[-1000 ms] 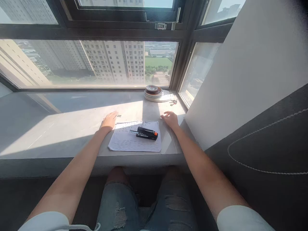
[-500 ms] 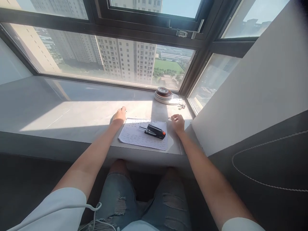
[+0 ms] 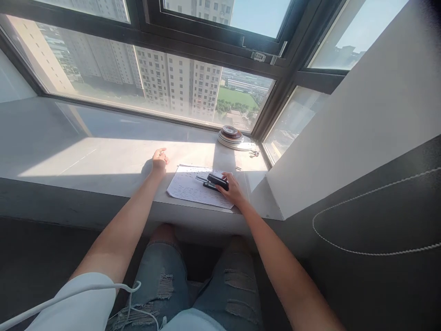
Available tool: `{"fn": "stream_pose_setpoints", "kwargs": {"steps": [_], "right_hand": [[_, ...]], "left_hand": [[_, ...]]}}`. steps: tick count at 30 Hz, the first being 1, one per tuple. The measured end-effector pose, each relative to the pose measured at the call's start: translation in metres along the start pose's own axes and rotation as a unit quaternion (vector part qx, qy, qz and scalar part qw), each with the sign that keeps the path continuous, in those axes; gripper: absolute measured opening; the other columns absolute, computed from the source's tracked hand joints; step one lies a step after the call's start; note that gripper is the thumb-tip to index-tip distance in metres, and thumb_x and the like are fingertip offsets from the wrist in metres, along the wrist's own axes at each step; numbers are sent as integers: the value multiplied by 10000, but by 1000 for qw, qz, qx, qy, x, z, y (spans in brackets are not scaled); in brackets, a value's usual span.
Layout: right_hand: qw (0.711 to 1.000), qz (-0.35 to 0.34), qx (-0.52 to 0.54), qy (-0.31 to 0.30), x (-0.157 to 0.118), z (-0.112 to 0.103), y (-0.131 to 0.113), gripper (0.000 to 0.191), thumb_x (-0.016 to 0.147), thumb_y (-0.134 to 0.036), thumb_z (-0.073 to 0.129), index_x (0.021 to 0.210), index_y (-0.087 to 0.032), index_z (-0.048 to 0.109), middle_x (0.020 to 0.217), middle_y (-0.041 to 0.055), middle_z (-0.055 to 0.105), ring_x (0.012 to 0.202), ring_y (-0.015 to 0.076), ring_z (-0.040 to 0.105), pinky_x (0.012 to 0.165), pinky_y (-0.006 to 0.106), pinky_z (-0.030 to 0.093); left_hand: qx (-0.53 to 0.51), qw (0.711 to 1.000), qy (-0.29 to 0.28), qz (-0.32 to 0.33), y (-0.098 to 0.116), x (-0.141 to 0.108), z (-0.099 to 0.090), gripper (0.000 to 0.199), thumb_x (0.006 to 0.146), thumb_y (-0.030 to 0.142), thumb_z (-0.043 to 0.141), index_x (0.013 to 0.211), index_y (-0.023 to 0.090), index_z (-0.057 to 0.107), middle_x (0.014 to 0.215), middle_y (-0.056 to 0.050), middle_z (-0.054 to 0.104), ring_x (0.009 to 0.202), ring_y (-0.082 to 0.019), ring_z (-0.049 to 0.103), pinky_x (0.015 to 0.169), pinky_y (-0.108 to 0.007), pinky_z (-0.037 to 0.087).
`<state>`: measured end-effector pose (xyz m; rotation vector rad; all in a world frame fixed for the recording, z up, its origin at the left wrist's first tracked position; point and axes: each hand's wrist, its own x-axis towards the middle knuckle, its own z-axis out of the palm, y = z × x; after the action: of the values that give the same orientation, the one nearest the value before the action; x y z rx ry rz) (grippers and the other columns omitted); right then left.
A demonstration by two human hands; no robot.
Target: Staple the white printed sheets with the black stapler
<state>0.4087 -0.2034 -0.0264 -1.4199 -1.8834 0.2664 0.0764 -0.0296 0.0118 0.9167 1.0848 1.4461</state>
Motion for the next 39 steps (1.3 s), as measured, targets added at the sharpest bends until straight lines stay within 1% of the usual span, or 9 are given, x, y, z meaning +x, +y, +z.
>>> {"fn": "stream_pose_setpoints", "kwargs": {"steps": [2, 4, 7, 10, 14, 17, 24, 33, 39], "right_hand": [[1000, -6, 3, 0, -1, 0, -1, 462, 1001, -524, 656, 1361, -272, 514, 1203, 127, 640, 1104, 328, 634, 957, 510, 531], [1000, -8, 7, 5, -1, -1, -2, 459, 995, -517, 663, 1351, -268, 516, 1188, 124, 638, 1091, 324, 630, 931, 495, 538], [1000, -6, 8, 8, -2, -1, -4, 457, 991, -517, 661, 1343, -261, 521, 1175, 124, 635, 1085, 322, 624, 882, 465, 547], [1000, -4, 6, 5, -2, -1, -3, 452, 993, -524, 657, 1338, -262, 528, 1169, 120, 639, 1075, 315, 632, 882, 453, 545], [1000, -2, 9, 0, -1, -1, -1, 420, 995, -531, 652, 1301, -265, 542, 1156, 109, 650, 1049, 302, 640, 882, 440, 537], [1000, 1, 12, 2, -2, -2, -2, 410, 990, -527, 656, 1284, -264, 544, 1156, 109, 656, 1056, 304, 639, 885, 443, 531], [999, 18, 29, -1, -3, -3, -6, 494, 972, -513, 662, 1362, -259, 497, 1129, 108, 665, 1010, 294, 637, 857, 430, 520], [999, 9, 37, -9, -3, -6, -8, 450, 978, -503, 653, 1329, -263, 505, 1107, 99, 667, 1048, 308, 636, 873, 435, 505], [999, 15, 41, -7, -2, -6, -9, 424, 965, -481, 670, 1297, -261, 526, 1095, 98, 677, 1039, 305, 640, 850, 416, 503]], "left_hand": [[-73, 996, 31, -33, 5, -4, -1, 175, 1005, 175, 551, 1113, 199, 687, 665, 35, 391, 574, -132, 421, 562, -246, 384], [-92, 995, 12, -44, 8, -11, 1, 160, 999, 160, 570, 1093, 165, 699, 677, 26, 426, 560, -114, 413, 540, -240, 381], [-63, 997, -45, -20, 10, -29, 7, 148, 955, 145, 650, 1065, 143, 749, 768, -26, 573, 591, -93, 474, 561, -226, 428], [57, 992, -102, 53, 8, -53, 18, 192, 947, 216, 682, 1089, 164, 800, 931, -79, 725, 638, -104, 545, 572, -238, 459], [262, 922, -207, 197, 1, -80, 36, 334, 945, 363, 703, 1232, 222, 801, 1069, -95, 820, 937, -219, 724, 763, -331, 565], [325, 871, -277, 244, -8, -87, 43, 283, 907, 389, 739, 1125, 235, 832, 1155, -91, 827, 1098, -278, 739, 926, -422, 574], [360, 854, -314, 207, -26, -86, 41, 281, 906, 418, 712, 1100, 230, 791, 1212, -88, 796, 1176, -291, 690, 992, -454, 540], [384, 803, -395, 228, -18, -82, 58, 300, 886, 491, 759, 1001, 224, 833, 1120, -114, 806, 1084, -310, 708, 1014, -501, 536], [369, 817, -398, 196, -21, -81, 61, 291, 812, 477, 800, 928, 217, 858, 989, -104, 831, 984, -302, 737, 931, -457, 572]]}}
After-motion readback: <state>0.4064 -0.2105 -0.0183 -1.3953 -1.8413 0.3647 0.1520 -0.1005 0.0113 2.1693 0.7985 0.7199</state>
